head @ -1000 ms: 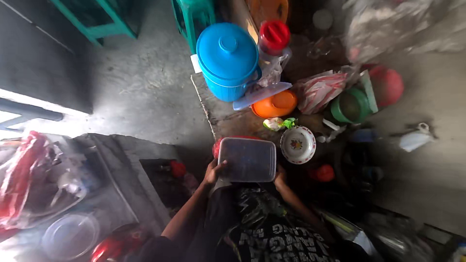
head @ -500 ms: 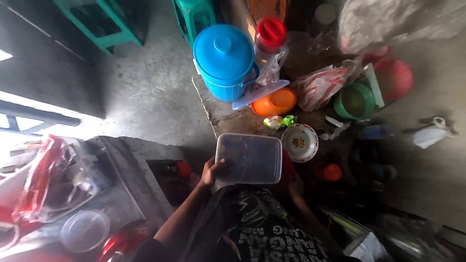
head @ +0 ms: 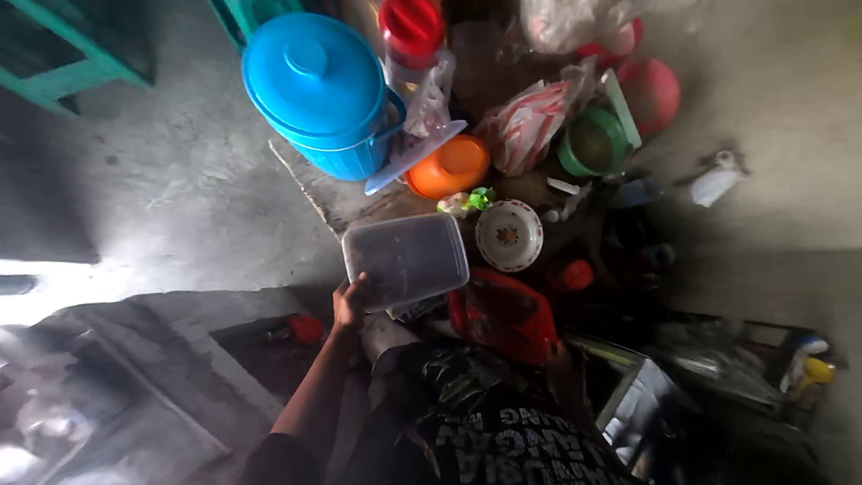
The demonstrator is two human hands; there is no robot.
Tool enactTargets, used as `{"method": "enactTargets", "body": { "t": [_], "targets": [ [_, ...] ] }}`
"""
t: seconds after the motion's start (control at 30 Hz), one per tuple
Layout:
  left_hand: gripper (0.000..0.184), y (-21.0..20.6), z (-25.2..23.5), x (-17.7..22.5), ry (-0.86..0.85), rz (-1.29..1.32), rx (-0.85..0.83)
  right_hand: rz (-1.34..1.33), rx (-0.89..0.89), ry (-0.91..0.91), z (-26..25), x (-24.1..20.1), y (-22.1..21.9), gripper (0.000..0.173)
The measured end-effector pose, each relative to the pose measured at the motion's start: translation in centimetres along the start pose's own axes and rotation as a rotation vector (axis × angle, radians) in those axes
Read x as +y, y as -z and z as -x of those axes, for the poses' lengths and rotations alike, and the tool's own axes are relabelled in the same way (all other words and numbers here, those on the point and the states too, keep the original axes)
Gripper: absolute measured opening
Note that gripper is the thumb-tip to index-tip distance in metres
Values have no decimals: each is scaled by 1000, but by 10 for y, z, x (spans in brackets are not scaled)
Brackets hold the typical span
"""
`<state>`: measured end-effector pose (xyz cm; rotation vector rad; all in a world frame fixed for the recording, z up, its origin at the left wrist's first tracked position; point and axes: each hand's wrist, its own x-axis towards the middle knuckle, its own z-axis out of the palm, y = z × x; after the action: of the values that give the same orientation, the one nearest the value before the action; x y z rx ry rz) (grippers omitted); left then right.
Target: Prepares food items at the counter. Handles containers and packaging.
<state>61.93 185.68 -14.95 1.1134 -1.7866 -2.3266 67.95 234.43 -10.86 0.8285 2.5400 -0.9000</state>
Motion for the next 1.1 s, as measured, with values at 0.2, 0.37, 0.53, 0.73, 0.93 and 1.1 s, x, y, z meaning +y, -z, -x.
{"method": "enactTargets", "body": {
  "t": [0.2, 0.37, 0.53, 0.73, 0.93, 1.1],
  "targets": [
    [32, -12, -16, -5, 6, 6, 47, -42, 47, -79, 13, 13, 5, 42],
    [41, -24, -16, -4, 46, 5, 85, -168, 99, -189, 12, 48, 2, 39],
    [47, -26, -9, 0, 48, -172, 168, -351, 138, -347, 14, 76, -6, 42],
    [63, -13, -6, 2, 139, -486, 137, -444, 22, -499, 14, 88, -13, 39],
    [67, 1, 14, -1, 101, -217, 227, -816, -98, -609, -13, 88, -30, 29],
    [60, 23, 71, -39, 225, -530, 323, -899, -189, -564, -39, 74, -44, 28]
  ]
}}
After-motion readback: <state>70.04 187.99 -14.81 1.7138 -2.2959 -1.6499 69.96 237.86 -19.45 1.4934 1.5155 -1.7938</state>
